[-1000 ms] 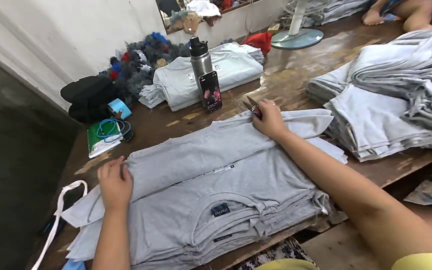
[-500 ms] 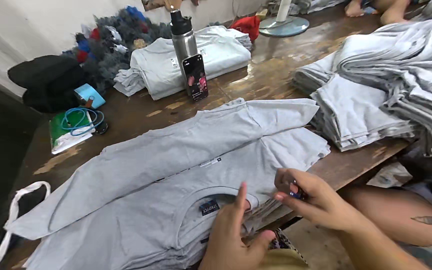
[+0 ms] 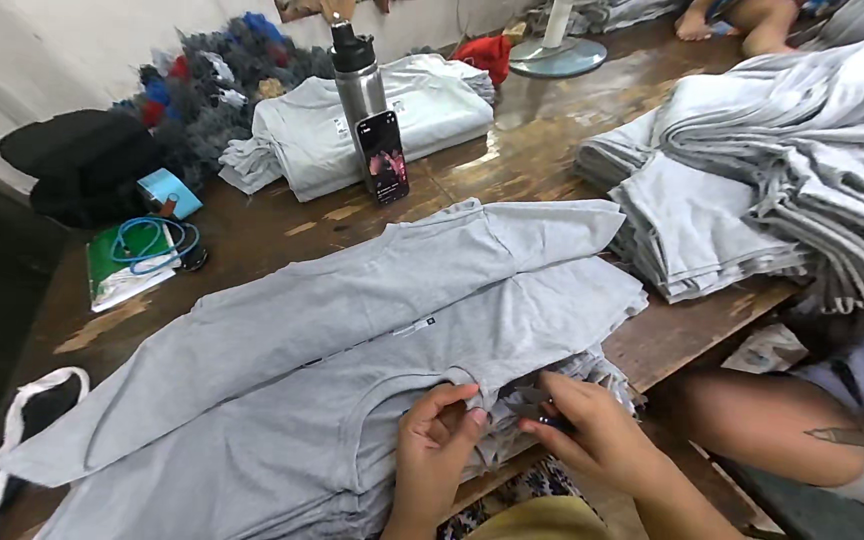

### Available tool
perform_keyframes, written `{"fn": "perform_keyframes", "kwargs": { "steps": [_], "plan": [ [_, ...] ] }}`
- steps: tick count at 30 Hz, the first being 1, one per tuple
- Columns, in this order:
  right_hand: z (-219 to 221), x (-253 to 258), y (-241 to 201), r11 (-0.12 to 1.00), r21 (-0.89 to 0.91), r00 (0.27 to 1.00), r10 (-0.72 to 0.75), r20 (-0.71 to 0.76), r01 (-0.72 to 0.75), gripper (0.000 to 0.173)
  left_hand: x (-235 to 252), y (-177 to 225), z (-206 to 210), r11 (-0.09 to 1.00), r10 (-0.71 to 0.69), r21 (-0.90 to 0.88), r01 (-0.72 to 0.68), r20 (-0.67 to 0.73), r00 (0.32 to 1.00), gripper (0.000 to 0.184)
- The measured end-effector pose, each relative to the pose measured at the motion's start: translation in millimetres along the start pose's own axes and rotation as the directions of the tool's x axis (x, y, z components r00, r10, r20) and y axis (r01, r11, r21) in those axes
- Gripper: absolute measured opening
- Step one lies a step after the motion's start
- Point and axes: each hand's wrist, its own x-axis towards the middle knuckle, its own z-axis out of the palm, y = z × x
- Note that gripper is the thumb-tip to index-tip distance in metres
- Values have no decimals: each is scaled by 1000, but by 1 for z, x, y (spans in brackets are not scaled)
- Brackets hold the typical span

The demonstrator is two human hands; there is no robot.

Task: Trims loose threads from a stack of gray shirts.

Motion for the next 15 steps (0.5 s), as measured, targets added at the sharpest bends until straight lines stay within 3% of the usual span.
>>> {"fn": "perform_keyframes", "kwargs": {
  "steps": [8,15],
  "plan": [
    [19,-1,-13,990,-142,999,-10,-42,4,44,-2,-3,3,1000,14,2,-14,-95,995,17],
    [21,0,-15,983,-183,999,-2,-47,-7,44,-3,-6,1,999,49,-7,-50,-79,996,14]
  ]
}}
